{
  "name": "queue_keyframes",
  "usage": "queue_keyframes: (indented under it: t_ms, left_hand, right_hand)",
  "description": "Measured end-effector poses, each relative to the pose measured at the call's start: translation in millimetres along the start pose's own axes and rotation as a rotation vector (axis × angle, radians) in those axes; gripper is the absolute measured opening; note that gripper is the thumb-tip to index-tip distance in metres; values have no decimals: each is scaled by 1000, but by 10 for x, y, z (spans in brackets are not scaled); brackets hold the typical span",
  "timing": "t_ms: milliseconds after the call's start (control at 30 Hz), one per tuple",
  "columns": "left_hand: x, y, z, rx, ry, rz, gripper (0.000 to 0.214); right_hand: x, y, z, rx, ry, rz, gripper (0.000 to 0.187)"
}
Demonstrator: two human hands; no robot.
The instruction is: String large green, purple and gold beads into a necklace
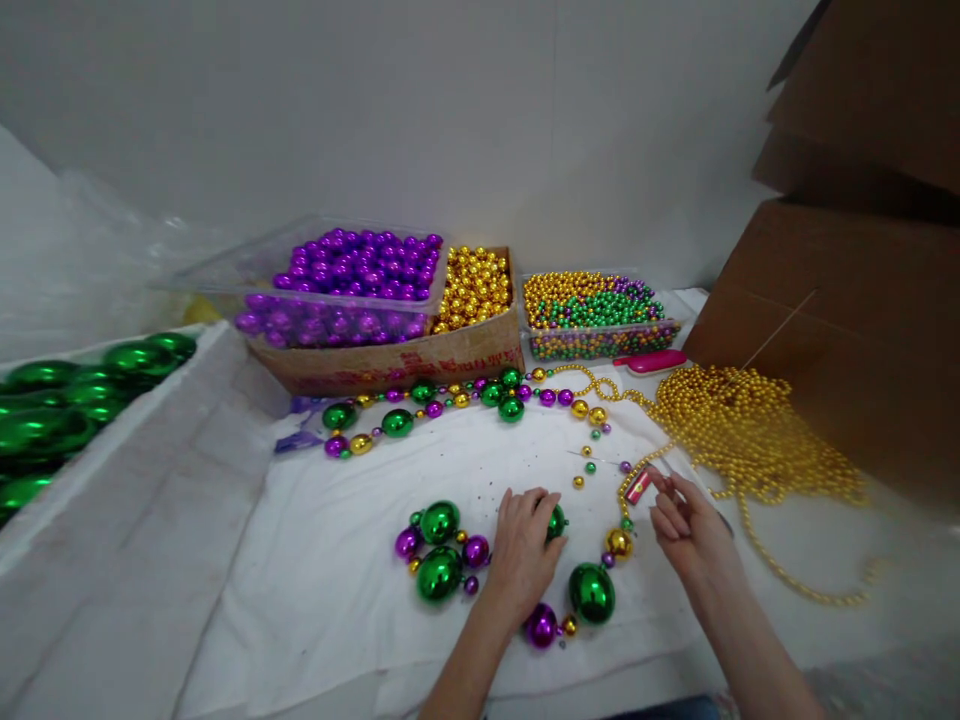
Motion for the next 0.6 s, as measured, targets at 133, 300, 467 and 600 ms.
queue_keyframes:
  t_ms: [133,300,467,600]
  left_hand:
    - [29,3,35,-18,28,-9,50]
    - [2,2,26,-48,93,11,56]
    - [-58,7,17,-74,172,24,60]
    - [-130,8,19,-95,250,31,59]
  right_hand:
    - [-87,-5,19,-1,13,-1,20]
    - [-135,11,6,18,23,10,19]
    - [-85,0,16,30,-1,9,20]
    - [-76,-6,-18,33,-34,-20,21]
Point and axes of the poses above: each hand's wrist, its own y-axis away from the middle knuckle, its own x-axis out of the palm, z = x × y, the point moved 2 cm from there along -y, towards the middle knuckle, and after that the axes turned 9 degrees about y, right-handed, at the moved point
